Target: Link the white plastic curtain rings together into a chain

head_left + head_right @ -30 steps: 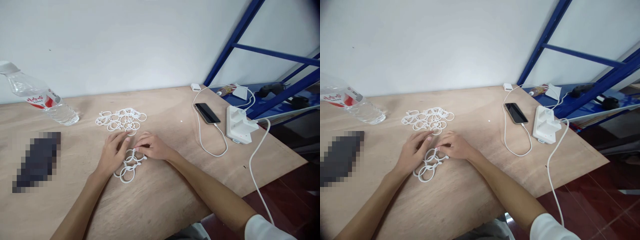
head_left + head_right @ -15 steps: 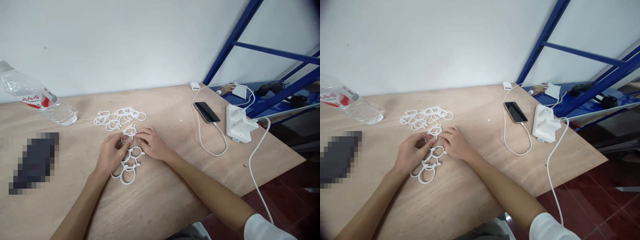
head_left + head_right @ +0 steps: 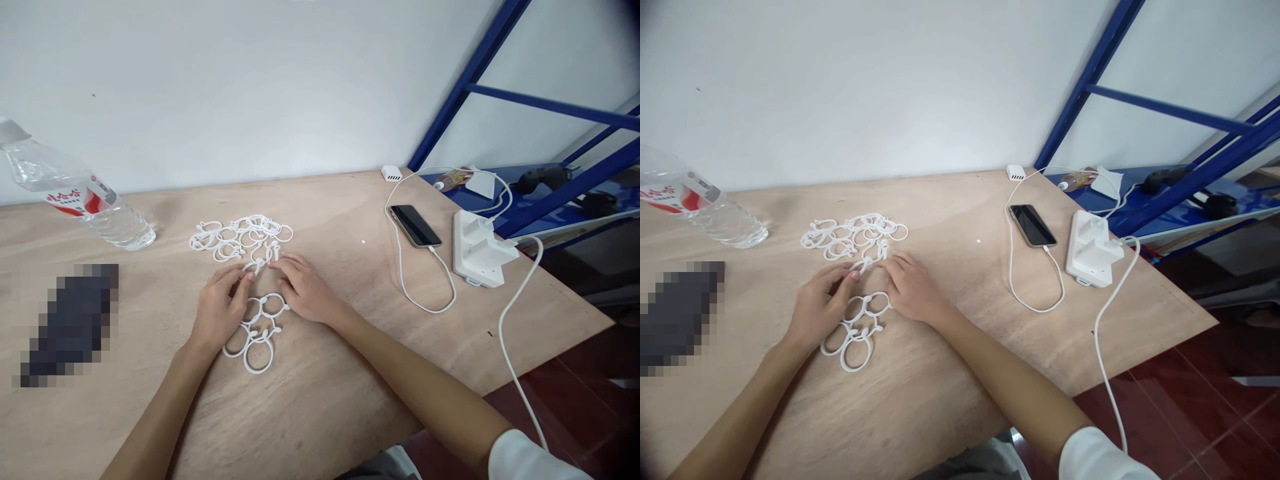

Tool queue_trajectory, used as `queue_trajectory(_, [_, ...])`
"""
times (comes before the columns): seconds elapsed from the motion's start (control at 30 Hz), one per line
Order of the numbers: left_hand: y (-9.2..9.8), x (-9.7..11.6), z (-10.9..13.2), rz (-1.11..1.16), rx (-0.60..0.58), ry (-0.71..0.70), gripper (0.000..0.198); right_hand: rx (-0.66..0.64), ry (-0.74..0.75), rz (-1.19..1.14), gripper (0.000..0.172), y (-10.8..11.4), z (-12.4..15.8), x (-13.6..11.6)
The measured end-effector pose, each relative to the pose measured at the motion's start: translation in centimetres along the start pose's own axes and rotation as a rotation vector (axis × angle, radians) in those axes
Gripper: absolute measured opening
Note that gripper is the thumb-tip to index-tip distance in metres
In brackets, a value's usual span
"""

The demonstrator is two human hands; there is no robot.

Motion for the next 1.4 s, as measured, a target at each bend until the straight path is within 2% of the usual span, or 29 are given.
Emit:
queue_trajectory(0.1, [0.8,-0.9,0.2,0.05,0.05,0.12,0.035,0.034,-0.04,0.001,0.042,0.3,0.0,0.4])
queue_trajectory(0.17, [1.1,-0.8,0.3,0.08,0.074,0.135,0.034,0.064,-0.059,0.031,0.042,0.6,0.0,0.5])
queue_trajectory(0.23, [1.2,0.0,0.5,0.079,0.083,0.059,0.028,0.107,-0.095,0.02,0.038,1.1,0.1,0.8])
queue_trajectory(0.33, [1.0,2.1,0.8,0.013,0.087,-0.146,0.02,0.172,-0.118,-0.09,0.034,1.8,0.2,1.1])
queue_trajectory(0.43, [0.4,3.7,1.3,-0.04,0.056,-0.307,0.022,0.144,-0.065,-0.211,0.028,1.8,0.0,0.8])
queue_trajectory(0.53, [0.0,4.2,1.5,-0.049,0.02,-0.363,0.029,0.12,-0.05,-0.303,0.02,1.8,-0.1,0.6])
queue_trajectory(0.73, [-0.1,3.8,1.4,-0.034,0.019,-0.324,0.042,0.141,-0.063,-0.354,0.016,2.1,-0.1,0.7])
queue_trajectory(0.87, [-0.3,3.2,1.2,-0.014,-0.003,-0.274,0.031,0.128,-0.066,-0.357,0.017,1.8,-0.1,0.9])
queue_trajectory(0.93, [-0.5,3.4,1.2,-0.021,-0.018,-0.285,0.03,0.124,-0.065,-0.359,0.017,1.7,-0.1,0.9])
queue_trajectory(1.07, [-0.3,3.9,1.4,-0.054,0.003,-0.338,0.043,0.14,-0.052,-0.381,0.015,1.9,0.0,0.8])
queue_trajectory(1.2, [-0.5,4.0,1.4,-0.045,-0.016,-0.349,0.033,0.117,-0.047,-0.395,0.016,1.8,-0.1,0.5])
queue_trajectory(1.4, [-1.0,4.1,1.6,-0.027,-0.062,-0.363,0.032,0.124,-0.041,-0.425,0.014,1.9,-0.1,0.4])
Point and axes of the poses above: each hand's wrist, its own z-axis away from the middle knuckle, its own y-axis out of the back of the hand, x = y × z, the point moved 10 cm from there along -z, towards the middle knuckle, and after that the axes turned 8 degrees about z, right-handed, at the moved point
